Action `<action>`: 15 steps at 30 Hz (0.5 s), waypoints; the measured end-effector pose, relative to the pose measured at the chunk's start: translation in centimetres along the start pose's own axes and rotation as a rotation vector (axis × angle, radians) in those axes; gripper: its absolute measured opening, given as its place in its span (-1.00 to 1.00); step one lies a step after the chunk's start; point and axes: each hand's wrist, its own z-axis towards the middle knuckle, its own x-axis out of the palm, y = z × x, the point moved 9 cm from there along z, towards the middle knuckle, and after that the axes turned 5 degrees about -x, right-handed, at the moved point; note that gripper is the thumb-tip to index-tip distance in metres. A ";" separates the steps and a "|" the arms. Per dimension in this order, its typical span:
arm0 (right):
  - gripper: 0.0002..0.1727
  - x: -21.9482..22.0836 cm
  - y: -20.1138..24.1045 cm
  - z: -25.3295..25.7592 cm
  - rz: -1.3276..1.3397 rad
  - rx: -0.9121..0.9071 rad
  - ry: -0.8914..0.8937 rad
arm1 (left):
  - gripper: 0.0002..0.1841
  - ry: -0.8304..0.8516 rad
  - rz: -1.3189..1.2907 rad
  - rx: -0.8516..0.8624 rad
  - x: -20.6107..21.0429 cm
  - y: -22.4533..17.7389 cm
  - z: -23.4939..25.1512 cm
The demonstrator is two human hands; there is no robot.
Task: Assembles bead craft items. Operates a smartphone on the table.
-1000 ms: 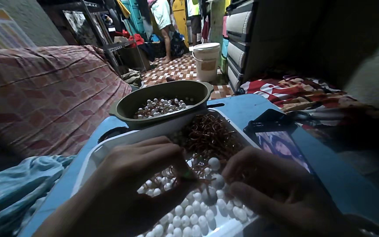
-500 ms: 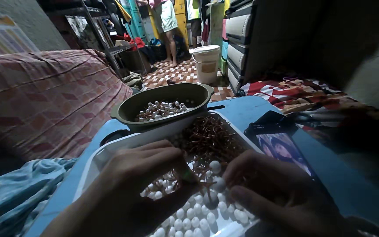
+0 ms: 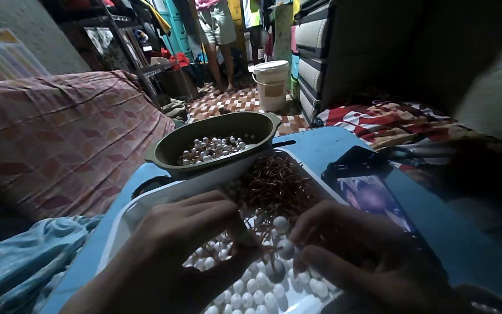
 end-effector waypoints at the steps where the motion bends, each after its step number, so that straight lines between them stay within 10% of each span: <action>1: -0.84 0.0 0.0 0.0 0.002 -0.003 -0.003 | -0.83 0.002 0.002 0.000 0.1 0.0 -0.1; 15: -0.82 0.2 -0.2 0.0 -0.009 -0.015 0.044 | -0.79 0.026 -0.008 0.013 0.2 -0.2 0.0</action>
